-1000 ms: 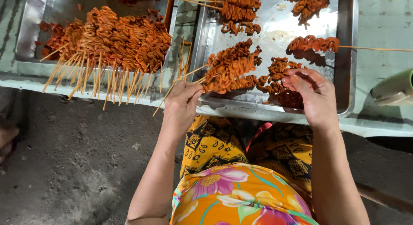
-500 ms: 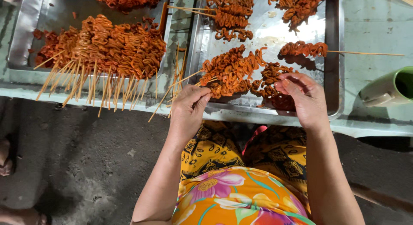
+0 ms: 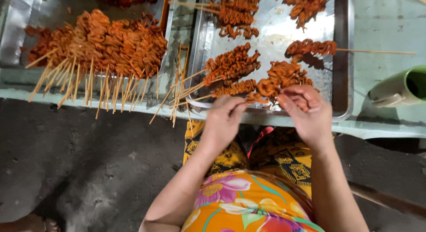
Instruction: The person skewers marinated pieces of food onto wooden sticks by hand. They pick up individual pieces from a metal tray, thread them through a skewer, and place the completed skewers onto a separate tray.
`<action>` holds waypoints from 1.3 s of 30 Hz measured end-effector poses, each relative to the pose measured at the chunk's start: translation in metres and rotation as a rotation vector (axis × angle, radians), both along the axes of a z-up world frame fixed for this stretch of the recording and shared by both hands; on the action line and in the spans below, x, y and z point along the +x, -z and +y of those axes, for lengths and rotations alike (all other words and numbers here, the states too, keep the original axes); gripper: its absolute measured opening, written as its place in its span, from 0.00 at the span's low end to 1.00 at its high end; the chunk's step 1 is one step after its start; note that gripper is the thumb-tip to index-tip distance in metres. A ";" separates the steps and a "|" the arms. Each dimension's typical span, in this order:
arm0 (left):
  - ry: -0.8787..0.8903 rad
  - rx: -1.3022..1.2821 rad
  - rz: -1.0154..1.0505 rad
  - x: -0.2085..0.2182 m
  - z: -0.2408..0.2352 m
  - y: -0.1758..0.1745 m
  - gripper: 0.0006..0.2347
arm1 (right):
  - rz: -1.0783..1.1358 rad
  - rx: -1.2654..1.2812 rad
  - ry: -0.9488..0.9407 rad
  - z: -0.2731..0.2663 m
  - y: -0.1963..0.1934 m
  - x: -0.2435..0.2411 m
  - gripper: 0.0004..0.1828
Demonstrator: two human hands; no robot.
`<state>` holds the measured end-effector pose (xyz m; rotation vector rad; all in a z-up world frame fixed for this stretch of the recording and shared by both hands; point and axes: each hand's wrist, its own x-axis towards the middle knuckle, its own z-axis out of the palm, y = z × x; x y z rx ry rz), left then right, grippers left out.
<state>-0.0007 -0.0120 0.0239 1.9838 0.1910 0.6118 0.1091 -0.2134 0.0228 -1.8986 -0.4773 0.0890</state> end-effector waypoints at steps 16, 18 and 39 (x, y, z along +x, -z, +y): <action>0.103 0.287 0.035 0.013 -0.027 -0.004 0.03 | -0.849 -0.532 -0.453 0.027 -0.016 0.015 0.17; 0.119 0.372 0.041 0.015 -0.023 -0.009 0.02 | -0.839 -0.566 -0.493 0.026 -0.009 0.022 0.13; 0.226 0.535 0.107 0.001 0.021 -0.043 0.03 | -0.670 -0.624 -0.666 0.022 0.007 0.045 0.16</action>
